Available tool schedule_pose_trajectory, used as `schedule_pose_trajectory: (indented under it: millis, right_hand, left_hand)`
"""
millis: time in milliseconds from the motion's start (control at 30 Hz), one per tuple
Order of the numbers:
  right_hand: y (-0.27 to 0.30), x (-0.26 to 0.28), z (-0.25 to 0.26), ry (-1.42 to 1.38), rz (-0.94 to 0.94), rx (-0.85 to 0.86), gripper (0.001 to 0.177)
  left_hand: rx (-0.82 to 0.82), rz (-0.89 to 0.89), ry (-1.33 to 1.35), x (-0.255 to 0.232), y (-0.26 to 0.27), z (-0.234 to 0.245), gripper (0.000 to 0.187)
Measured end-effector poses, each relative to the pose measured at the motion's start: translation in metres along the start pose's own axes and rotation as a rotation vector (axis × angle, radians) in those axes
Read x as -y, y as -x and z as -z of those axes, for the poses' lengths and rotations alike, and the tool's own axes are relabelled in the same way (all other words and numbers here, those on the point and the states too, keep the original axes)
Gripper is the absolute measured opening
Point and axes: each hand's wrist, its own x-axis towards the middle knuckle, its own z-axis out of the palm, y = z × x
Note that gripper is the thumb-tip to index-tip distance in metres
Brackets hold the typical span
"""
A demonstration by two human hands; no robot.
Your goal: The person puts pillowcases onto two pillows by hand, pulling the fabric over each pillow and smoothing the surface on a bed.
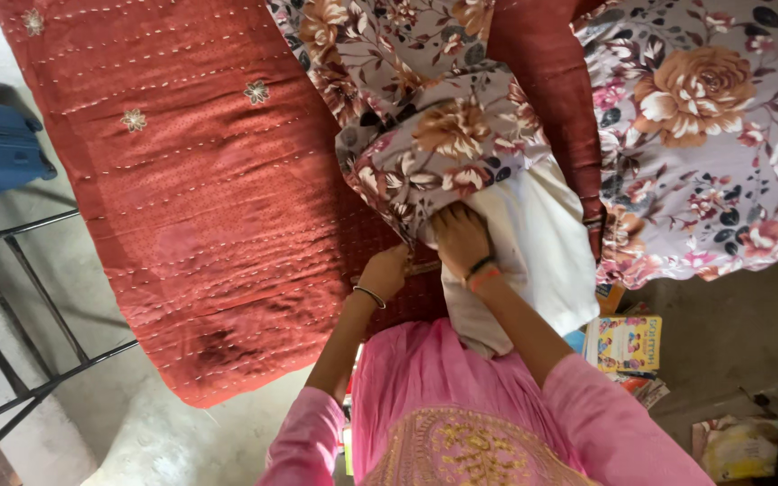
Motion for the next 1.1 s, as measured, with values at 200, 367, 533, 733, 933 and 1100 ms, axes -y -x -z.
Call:
schedule_pose_trajectory:
  millis: [200, 367, 533, 733, 933, 1100]
  right_hand:
    - [-0.042, -0.018, 0.006, 0.136, -0.071, 0.123, 0.041]
    - [-0.034, -0.035, 0.010, 0.076, 0.060, 0.086, 0.052]
    - [0.028, -0.031, -0.008, -0.141, 0.374, 0.057, 0.064]
    - [0.092, -0.034, -0.021, -0.234, 0.117, -0.257, 0.060]
    - [0.094, -0.092, -0.037, -0.240, -0.176, -0.329, 0.059]
    - [0.055, -0.188, -0.068, -0.261, -0.214, -0.524, 0.075]
  left_hand:
    - [-0.024, -0.101, 0.262, -0.118, 0.028, 0.025, 0.020]
    - [0.044, -0.074, -0.033, -0.132, 0.020, 0.029, 0.021]
    - [0.058, -0.081, -0.508, -0.108, -0.003, 0.015, 0.015]
    - [-0.222, 0.121, -0.388, -0.091, -0.050, 0.039, 0.067]
    - [-0.190, 0.097, -0.480, -0.083, -0.075, 0.047, 0.064]
    - [0.192, -0.074, -0.498, -0.096, -0.081, 0.015, 0.018]
